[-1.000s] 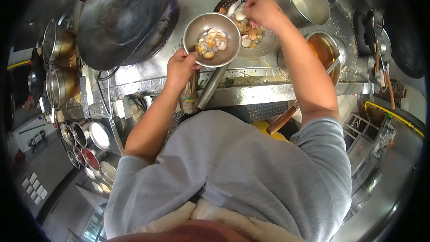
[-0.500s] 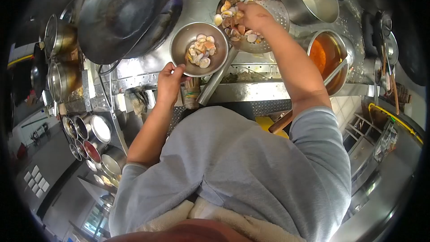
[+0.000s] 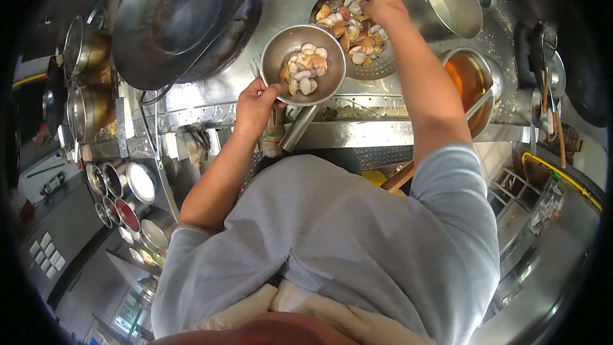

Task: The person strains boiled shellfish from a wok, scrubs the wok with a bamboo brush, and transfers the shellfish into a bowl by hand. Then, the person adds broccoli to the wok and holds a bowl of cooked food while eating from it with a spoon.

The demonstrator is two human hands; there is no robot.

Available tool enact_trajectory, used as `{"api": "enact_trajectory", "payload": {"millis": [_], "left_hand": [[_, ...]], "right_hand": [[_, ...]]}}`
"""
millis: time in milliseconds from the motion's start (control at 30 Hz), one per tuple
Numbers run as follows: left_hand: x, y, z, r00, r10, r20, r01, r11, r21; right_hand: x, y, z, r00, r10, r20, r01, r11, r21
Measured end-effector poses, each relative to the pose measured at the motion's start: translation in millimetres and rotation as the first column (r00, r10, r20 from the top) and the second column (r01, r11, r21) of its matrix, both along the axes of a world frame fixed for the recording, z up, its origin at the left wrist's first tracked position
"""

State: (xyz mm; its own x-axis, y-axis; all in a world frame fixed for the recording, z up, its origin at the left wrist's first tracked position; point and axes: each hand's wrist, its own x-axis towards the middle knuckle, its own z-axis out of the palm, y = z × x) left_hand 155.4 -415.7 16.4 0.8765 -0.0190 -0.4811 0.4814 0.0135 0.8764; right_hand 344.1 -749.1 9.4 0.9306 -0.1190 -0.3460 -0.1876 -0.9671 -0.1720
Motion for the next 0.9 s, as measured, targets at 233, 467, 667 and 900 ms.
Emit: {"api": "enact_trajectory", "payload": {"millis": [233, 467, 667, 900], "left_hand": [[-4.4, 5.5, 2.0, 1.0, -0.012, -0.019, 0.013, 0.998, 0.061], [6.7, 3.7, -2.7, 0.995, -0.094, 0.019, 0.091, 0.989, 0.12], [-14.1, 23.1, -9.9, 1.0, -0.016, -0.003, 0.016, 0.998, 0.055], [-38.7, 44.8, -6.6, 0.996, 0.086, -0.032, -0.085, 0.995, 0.044]], "right_hand": [[-2.5, 10.0, -27.4, 0.969, -0.004, 0.245, -0.011, 0.998, 0.062], [-54.6, 38.0, 93.8, 0.999, 0.015, -0.046, 0.004, 0.921, 0.39], [-41.2, 46.0, 71.8, 0.979, 0.172, 0.105, -0.191, 0.96, 0.204], [-4.9, 68.1, -31.9, 0.85, 0.507, 0.143, -0.52, 0.851, 0.073]]}}
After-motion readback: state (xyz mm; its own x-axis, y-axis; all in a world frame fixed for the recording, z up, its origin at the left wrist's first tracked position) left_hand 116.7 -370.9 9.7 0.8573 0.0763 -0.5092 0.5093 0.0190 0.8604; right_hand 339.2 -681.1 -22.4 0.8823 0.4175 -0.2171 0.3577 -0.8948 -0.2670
